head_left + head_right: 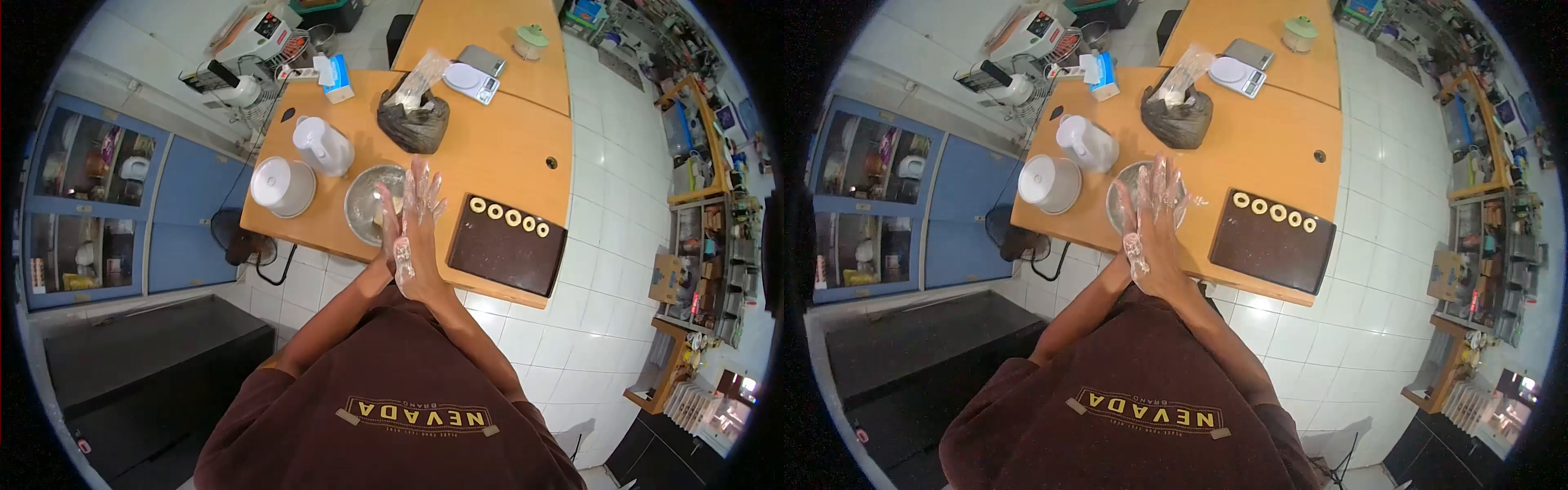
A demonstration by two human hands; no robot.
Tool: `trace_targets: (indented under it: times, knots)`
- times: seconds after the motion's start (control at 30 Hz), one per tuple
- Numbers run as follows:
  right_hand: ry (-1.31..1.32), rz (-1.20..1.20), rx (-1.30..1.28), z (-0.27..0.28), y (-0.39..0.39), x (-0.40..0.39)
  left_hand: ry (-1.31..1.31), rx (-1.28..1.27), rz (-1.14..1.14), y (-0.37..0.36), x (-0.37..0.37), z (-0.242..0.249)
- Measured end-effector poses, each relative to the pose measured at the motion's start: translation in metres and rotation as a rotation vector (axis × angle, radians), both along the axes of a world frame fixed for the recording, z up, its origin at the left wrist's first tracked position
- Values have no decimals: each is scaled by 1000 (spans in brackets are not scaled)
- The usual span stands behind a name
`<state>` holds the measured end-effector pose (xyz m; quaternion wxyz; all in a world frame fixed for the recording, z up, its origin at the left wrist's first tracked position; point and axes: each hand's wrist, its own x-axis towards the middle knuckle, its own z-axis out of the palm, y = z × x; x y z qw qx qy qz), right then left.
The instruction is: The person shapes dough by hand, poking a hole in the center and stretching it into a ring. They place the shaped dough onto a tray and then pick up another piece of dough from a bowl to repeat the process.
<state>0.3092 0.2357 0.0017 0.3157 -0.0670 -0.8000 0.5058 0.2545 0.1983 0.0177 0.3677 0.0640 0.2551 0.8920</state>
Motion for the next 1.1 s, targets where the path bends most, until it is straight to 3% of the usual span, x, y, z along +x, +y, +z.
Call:
trace_targets:
  times: [0.03,0.13,0.23,0.47,0.6,0.77,0.97,1.03,1.1]
  knots:
    - [-21,-30,-17,-7,-3,-5,69,-49,30,-1,6,-2]
    - [177,54,-424,-10,-13,-15,377,-212,98,-3,23,-5]
    - [106,41,-278,3,2,-12,742,-521,15,-21,17,10]
    - [-6,159,-191,37,3,-22,295,-34,-17,-25,-11,56]
    - [-44,134,-54,44,-13,-40,259,-141,25,-24,-47,54]
    - [65,151,58,41,-28,-75,474,-307,-7,-35,-81,33]
    - [77,68,0,81,-57,-128,997,-463,68,-72,-108,80]
    - [141,65,25,93,-59,-141,1013,-397,95,-81,-123,80]
    - [113,74,1,90,-59,-155,855,-214,127,-85,-135,62]
